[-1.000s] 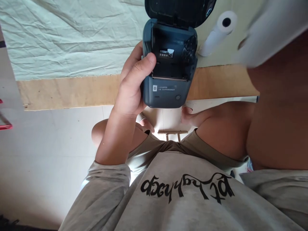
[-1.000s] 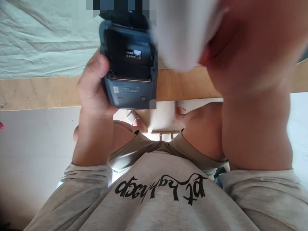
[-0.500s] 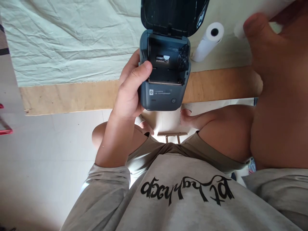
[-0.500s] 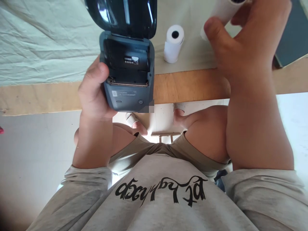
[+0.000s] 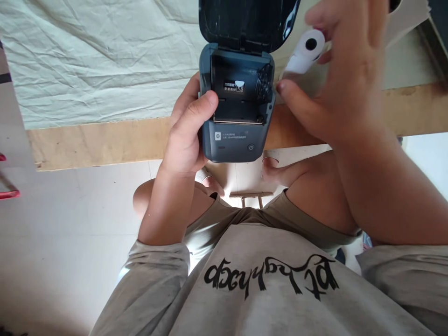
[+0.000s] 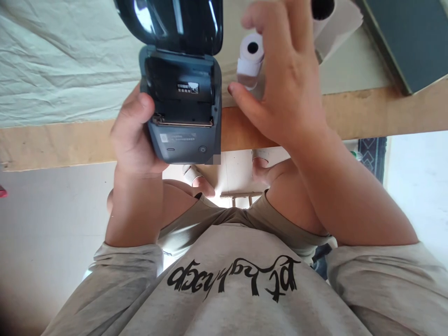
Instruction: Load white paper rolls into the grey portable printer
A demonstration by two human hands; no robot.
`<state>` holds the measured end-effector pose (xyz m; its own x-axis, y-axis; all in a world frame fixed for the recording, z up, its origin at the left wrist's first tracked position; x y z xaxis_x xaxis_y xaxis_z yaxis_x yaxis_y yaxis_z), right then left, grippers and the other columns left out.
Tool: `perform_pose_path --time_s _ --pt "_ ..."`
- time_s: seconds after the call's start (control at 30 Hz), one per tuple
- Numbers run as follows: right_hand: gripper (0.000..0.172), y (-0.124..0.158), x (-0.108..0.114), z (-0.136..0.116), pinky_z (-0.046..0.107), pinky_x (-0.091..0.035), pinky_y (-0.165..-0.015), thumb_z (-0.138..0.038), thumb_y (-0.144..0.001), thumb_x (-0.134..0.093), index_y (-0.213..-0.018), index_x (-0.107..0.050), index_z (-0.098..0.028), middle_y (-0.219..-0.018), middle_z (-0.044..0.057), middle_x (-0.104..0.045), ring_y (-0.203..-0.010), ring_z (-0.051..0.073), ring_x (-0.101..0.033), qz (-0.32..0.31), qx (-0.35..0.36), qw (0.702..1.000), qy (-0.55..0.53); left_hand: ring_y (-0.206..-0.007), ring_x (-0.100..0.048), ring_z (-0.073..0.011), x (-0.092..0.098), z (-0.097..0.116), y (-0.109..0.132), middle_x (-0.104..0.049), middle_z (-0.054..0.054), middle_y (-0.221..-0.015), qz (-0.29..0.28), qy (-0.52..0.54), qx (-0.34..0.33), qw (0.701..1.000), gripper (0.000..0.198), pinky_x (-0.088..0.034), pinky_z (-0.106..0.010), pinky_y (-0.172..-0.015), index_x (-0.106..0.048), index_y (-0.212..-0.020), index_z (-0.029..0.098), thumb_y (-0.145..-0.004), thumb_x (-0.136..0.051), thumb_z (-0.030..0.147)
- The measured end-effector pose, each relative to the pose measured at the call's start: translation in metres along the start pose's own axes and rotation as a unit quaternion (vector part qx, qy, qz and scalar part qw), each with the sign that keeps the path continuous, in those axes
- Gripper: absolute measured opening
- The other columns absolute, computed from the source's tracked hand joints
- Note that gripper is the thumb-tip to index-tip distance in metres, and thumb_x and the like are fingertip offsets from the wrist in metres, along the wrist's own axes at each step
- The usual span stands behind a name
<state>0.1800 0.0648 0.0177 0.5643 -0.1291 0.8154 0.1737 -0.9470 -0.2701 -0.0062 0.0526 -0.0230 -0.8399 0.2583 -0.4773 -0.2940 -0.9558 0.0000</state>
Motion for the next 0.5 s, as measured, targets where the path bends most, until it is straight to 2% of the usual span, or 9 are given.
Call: perform_pose_path --time_s 0.07,0.2,0.3,0.37,0.43,0.5 --pt "0.055 -0.004 -0.009 0.006 0.034 -0.05 -0.09 -0.03 -0.072 -0.066 -0.123 -0.052 -0.016 -0.126 0.011 -0.051 -0.108 0.017 -0.052 -0.01 -0.007 1.0 0.018 -0.104 -0.069 -0.0261 0.003 -0.003 -0.002 -0.072 -0.005 -0.105 0.007 0.009 -0.011 1.0 0.027 -0.058 -0.038 -0.088 -0.062 -0.1 0.021 -0.082 -0.065 0.042" --pt "0.058 -0.004 -0.012 0.013 0.029 -0.047 -0.081 -0.015 -0.071 -0.057 -0.128 -0.046 -0.022 -0.111 0.004 -0.06 -0.089 0.011 -0.056 -0.031 0.017 0.999 -0.032 -0.094 -0.073 -0.0254 0.005 -0.002 -0.004 -0.074 -0.005 -0.097 0.028 0.02 -0.011 0.999 0.024 -0.056 -0.029 -0.067 -0.068 -0.097 0.022 -0.081 -0.063 0.04" --pt "0.056 0.0 -0.013 0.01 0.031 -0.047 -0.09 -0.014 -0.069 -0.058 -0.125 -0.05 -0.02 -0.116 0.005 -0.06 -0.1 0.014 -0.057 -0.046 0.043 0.998 -0.03 -0.101 -0.073 -0.0241 0.005 -0.004 -0.003 -0.073 -0.004 -0.089 0.066 0.023 0.048 0.996 0.027 -0.054 -0.024 -0.071 -0.071 -0.093 0.015 -0.09 -0.045 0.022" --pt "0.052 0.0 -0.014 0.009 0.034 -0.046 -0.099 -0.02 -0.071 -0.062 -0.123 -0.054 -0.02 -0.12 0.008 -0.056 -0.108 0.017 -0.052 -0.046 0.041 0.998 -0.005 -0.105 -0.072 -0.0245 0.005 -0.006 -0.001 -0.073 -0.005 -0.087 0.093 0.094 0.072 0.989 0.033 -0.055 -0.024 -0.074 -0.073 -0.089 0.014 -0.091 -0.04 0.017" --pt "0.055 -0.001 -0.013 0.011 0.034 -0.046 -0.099 -0.022 -0.073 -0.061 -0.127 -0.052 -0.021 -0.123 0.008 -0.053 -0.109 0.016 -0.05 -0.037 0.028 0.999 -0.008 -0.108 -0.071 -0.0254 0.007 -0.009 0.0 -0.073 -0.005 -0.086 0.119 0.193 0.083 0.97 0.035 -0.056 -0.024 -0.073 -0.073 -0.086 0.015 -0.093 -0.039 0.021" --pt "0.063 -0.002 -0.008 0.013 0.03 -0.046 -0.09 -0.025 -0.073 -0.062 -0.133 -0.043 -0.022 -0.134 0.008 -0.045 -0.109 0.015 -0.047 -0.018 0.018 0.996 -0.081 -0.108 -0.07 -0.0258 0.006 -0.011 -0.001 -0.072 -0.004 -0.085 0.106 0.202 0.082 0.97 0.027 -0.055 -0.023 -0.07 -0.072 -0.088 0.017 -0.091 -0.048 0.028"
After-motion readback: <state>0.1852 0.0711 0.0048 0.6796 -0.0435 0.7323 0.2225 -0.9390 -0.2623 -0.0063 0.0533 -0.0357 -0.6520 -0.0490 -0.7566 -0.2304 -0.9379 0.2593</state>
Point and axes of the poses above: each hand's wrist, its own y-axis away from the middle knuckle, its own x-axis out of the back of the hand, z = x × y, the point moved 7 cm from there along -y, towards the middle knuckle
